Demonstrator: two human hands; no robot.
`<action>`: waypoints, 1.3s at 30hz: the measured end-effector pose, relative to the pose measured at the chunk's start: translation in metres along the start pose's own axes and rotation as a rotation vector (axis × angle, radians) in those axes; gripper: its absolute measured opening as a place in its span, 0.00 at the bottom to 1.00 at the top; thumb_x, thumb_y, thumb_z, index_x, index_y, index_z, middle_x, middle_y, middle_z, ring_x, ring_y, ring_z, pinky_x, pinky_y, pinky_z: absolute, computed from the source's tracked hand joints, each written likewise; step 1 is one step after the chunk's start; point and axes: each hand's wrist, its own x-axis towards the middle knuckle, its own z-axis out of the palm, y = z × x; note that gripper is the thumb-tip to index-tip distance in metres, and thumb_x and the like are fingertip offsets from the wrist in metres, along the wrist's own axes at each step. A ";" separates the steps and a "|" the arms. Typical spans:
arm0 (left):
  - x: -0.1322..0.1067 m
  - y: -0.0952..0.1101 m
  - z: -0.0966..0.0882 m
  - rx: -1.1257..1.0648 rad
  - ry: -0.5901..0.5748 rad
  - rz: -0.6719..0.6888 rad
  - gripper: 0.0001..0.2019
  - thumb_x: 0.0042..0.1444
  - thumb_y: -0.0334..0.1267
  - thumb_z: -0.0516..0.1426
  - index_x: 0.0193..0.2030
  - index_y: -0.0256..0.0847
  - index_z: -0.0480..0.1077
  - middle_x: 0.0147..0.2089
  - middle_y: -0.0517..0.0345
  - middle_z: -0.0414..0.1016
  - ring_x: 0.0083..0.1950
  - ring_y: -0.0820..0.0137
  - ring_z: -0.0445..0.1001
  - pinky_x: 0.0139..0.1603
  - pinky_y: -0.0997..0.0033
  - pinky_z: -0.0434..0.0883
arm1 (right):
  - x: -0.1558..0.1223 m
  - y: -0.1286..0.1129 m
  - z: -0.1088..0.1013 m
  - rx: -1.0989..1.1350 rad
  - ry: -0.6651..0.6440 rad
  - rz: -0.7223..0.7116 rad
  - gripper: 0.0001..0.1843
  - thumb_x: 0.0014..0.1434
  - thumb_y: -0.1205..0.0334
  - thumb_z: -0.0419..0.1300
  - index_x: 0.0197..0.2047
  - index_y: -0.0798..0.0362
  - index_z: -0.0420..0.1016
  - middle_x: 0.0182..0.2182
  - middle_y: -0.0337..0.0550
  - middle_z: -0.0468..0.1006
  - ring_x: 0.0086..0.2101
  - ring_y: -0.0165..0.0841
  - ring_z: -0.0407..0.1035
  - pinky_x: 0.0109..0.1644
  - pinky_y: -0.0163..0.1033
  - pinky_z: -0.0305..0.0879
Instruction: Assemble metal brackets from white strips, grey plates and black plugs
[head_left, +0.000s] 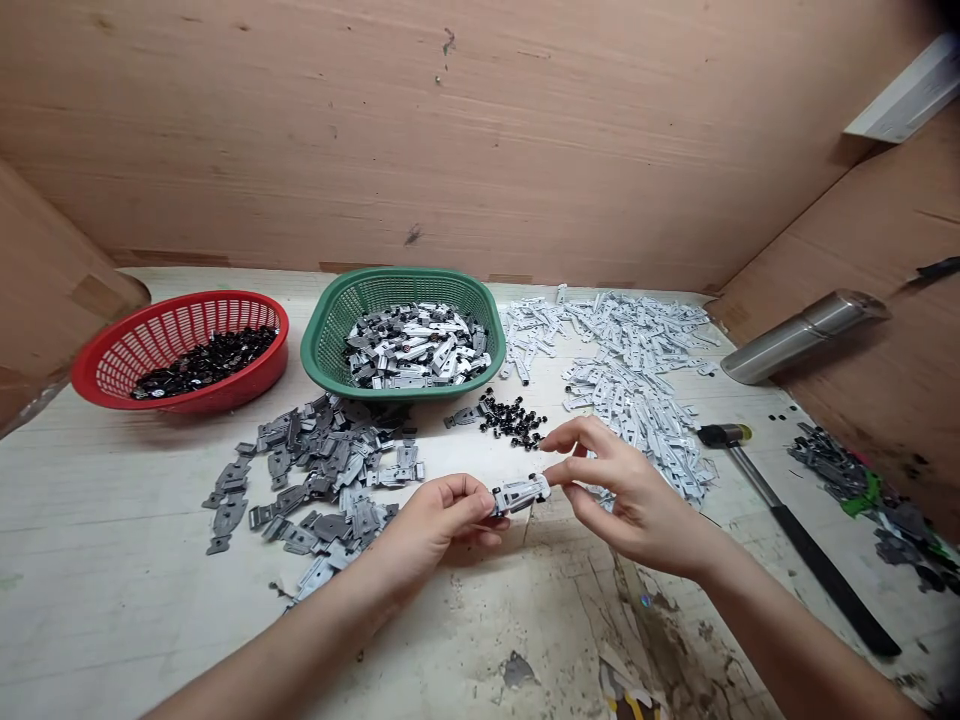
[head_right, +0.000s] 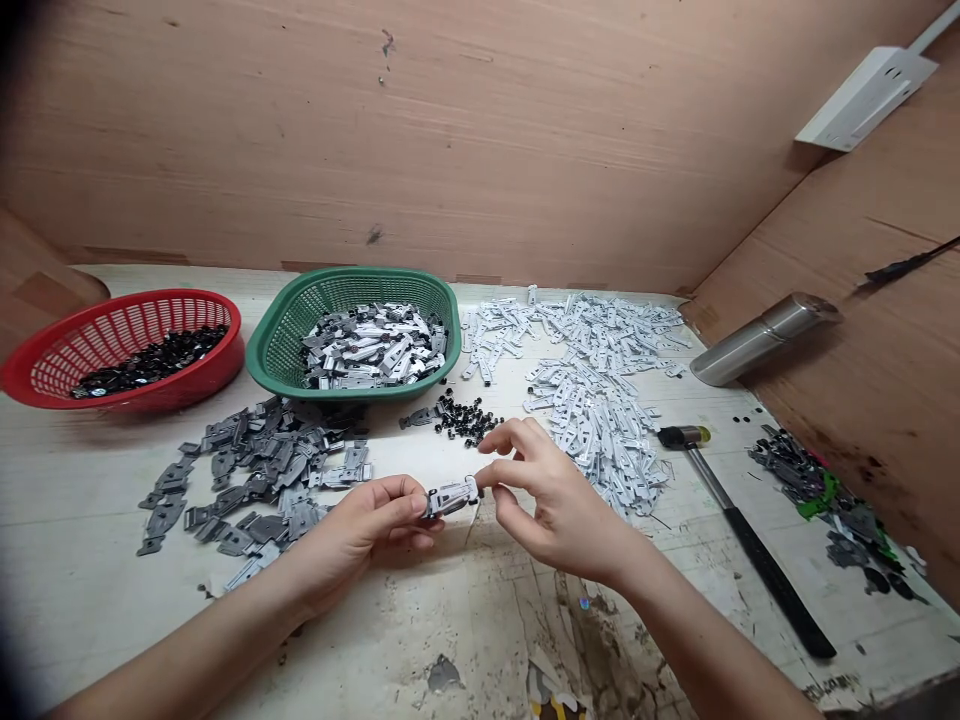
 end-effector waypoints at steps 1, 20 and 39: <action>0.000 0.000 0.000 0.003 0.002 -0.005 0.12 0.47 0.43 0.63 0.28 0.38 0.66 0.32 0.56 0.78 0.31 0.73 0.73 0.41 0.71 0.67 | 0.000 0.000 0.000 0.034 0.023 0.027 0.11 0.56 0.72 0.51 0.37 0.50 0.72 0.41 0.48 0.68 0.43 0.38 0.63 0.44 0.44 0.63; -0.001 -0.002 0.002 0.055 -0.044 0.017 0.13 0.46 0.43 0.63 0.27 0.37 0.65 0.29 0.59 0.74 0.33 0.72 0.73 0.39 0.71 0.66 | 0.007 -0.001 0.014 0.370 -0.176 0.436 0.11 0.55 0.55 0.60 0.33 0.55 0.70 0.27 0.40 0.71 0.27 0.29 0.62 0.27 0.32 0.55; -0.002 -0.001 0.003 0.141 -0.076 0.000 0.14 0.46 0.44 0.62 0.28 0.36 0.64 0.29 0.61 0.70 0.30 0.75 0.69 0.40 0.70 0.65 | 0.005 0.008 0.028 0.584 -0.212 0.589 0.12 0.54 0.56 0.60 0.26 0.56 0.67 0.20 0.35 0.65 0.23 0.25 0.57 0.25 0.31 0.52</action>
